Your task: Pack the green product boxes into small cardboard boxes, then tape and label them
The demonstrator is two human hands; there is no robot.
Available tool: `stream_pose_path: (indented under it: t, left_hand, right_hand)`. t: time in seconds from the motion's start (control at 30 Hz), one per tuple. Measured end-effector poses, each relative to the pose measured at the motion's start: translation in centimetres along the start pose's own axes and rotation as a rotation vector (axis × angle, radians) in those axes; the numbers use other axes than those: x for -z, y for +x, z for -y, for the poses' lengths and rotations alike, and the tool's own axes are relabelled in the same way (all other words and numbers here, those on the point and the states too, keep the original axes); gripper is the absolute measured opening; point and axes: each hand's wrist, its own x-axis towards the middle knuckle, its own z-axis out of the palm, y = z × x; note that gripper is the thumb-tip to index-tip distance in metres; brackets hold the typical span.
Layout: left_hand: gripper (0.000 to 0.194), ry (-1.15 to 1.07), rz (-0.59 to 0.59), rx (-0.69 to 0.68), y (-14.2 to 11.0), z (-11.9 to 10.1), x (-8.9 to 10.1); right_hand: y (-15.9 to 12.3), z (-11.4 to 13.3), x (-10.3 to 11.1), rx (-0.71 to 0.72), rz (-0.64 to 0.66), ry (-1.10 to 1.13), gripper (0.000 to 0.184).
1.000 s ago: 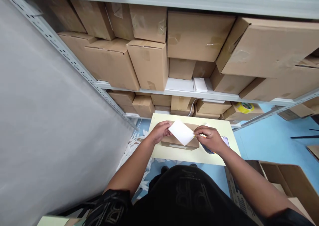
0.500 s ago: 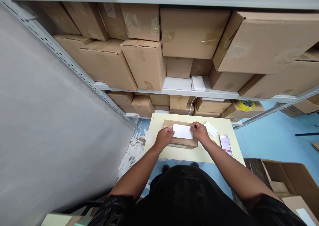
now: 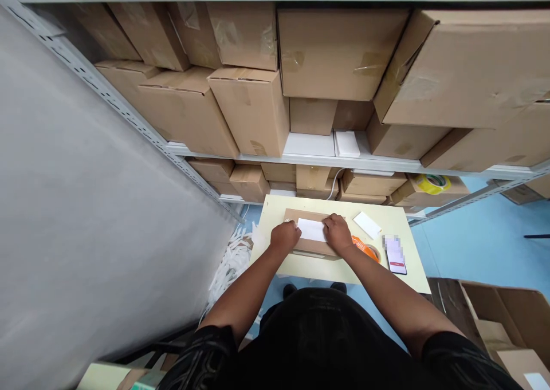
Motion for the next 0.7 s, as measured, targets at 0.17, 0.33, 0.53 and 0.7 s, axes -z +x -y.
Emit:
stream_pose_path:
  t: [0.17, 0.33, 0.53, 0.7]
  left_hand:
    - [0.019, -0.152, -0.166, -0.091, -0.8, 2.8, 0.1]
    - [0.046, -0.527, -0.211, -0.035, -1.7, 8.0, -1.0]
    - [0.063, -0.945, 0.152, 0.037, -3.4, 8.4, -3.8]
    - [0.067, -0.998, 0.077, -0.007, -4.9, 7.3, -1.8]
  right_hand:
    - [-1.9, -2.9, 1.1, -0.117, -0.154, 0.141, 0.030]
    - [-7.2, -6.4, 1.3, -0.577, -0.101, 0.552, 0.044]
    - [-10.3, -3.1, -0.6, -0.767, 0.091, 1.058, 0.060]
    - [-9.4, -0.4, 1.3, -0.717, -0.021, 0.994, 0.059]
